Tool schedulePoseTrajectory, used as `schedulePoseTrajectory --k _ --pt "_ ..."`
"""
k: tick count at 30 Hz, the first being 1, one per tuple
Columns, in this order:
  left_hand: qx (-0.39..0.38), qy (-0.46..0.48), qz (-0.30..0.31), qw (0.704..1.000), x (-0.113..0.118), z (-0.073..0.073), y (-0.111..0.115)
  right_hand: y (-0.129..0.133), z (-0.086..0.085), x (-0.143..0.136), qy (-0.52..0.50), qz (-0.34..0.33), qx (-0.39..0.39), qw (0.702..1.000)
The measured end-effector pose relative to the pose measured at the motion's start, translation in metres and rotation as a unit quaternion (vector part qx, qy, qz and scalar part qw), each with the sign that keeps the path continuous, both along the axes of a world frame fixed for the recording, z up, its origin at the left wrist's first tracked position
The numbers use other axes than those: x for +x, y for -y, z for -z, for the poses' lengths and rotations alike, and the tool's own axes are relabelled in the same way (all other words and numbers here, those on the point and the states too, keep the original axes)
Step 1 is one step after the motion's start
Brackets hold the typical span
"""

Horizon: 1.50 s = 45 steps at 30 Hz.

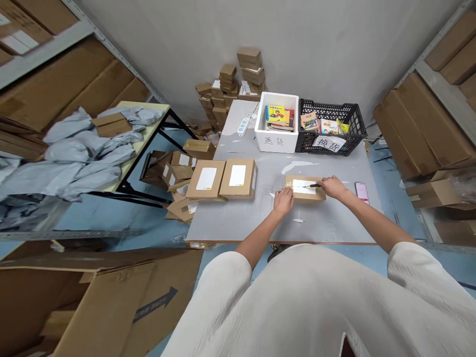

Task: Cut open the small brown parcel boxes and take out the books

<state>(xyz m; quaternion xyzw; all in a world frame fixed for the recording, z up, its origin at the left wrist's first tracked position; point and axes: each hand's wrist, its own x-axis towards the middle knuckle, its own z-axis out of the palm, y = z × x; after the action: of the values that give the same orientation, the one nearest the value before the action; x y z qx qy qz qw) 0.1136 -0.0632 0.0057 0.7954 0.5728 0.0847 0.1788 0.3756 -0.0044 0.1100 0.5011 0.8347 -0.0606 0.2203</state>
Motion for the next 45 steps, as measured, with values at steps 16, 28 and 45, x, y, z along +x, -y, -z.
schedulePoseTrajectory --k 16,28,45 --pt "-0.008 -0.034 -0.017 0.999 0.007 -0.005 0.0 0.02 0.005 0.106 -0.003 0.031 0.013 0.999" --pt "-0.03 -0.069 0.013 0.997 0.053 -0.021 -0.02 0.033 0.013 0.14 -0.121 0.168 -0.003 0.978" --pt "-0.087 -0.115 0.105 0.984 0.094 -0.016 -0.044 0.044 0.04 0.138 -0.198 0.228 -0.049 0.952"
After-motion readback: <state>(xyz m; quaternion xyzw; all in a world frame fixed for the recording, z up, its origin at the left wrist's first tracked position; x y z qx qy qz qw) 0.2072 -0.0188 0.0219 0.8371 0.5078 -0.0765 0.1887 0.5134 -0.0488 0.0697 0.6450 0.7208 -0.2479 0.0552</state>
